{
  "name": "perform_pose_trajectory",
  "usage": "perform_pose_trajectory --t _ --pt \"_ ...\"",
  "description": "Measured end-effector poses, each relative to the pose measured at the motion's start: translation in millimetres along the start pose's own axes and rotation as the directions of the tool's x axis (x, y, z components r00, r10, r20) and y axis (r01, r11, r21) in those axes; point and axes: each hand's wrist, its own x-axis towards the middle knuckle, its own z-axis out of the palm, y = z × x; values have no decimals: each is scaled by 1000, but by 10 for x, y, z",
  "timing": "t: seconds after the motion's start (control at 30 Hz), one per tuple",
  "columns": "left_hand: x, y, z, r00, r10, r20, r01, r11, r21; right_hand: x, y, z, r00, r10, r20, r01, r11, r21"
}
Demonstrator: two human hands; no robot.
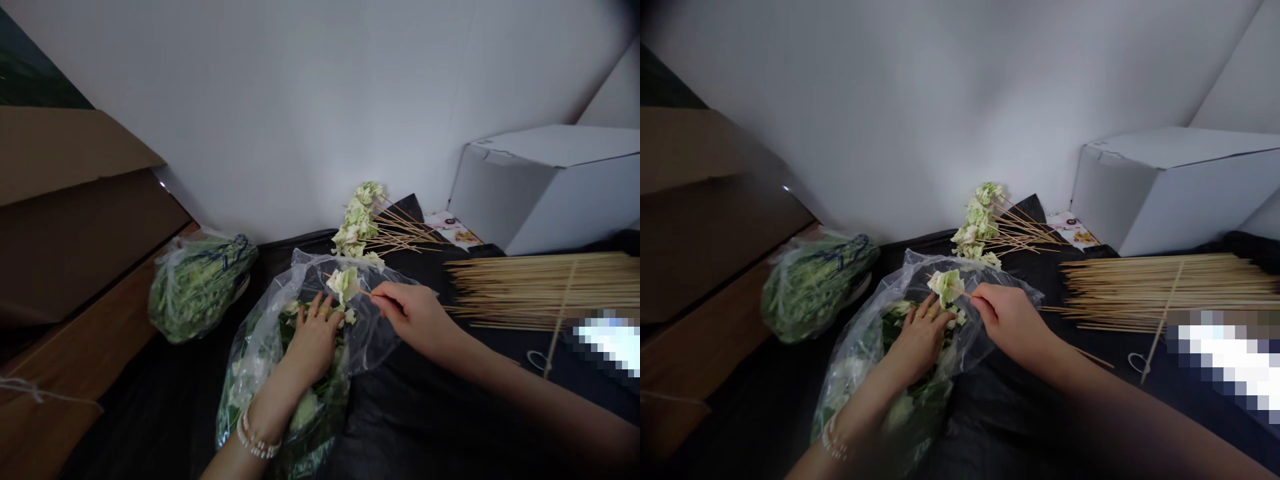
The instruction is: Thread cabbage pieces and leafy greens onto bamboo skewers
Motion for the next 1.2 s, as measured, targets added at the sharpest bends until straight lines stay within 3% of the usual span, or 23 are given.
perform_pose_trajectory --t 0.3,0.5,0.67,0.83,1.2 --pt "0 -8 -40 994 46 103 -38 996 -82 -9 16 23 1000 -18 -6 18 1000 -3" --pt "33 -32 -87 999 5 -50 -18 968 -250 -12 7 21 1000 -21 8 21 1000 5" --pt "79 -46 1 992 -90 -91 58 950 -306 -18 2 21 1000 -16 9 16 1000 21" --pt "88 -18 44 999 -27 -22 20 965 -263 -18 12 30 1000 -30 -1 30 999 19" --pt "70 35 -50 999 -44 -2 43 983 -179 -23 11 40 999 -32 5 32 999 18"
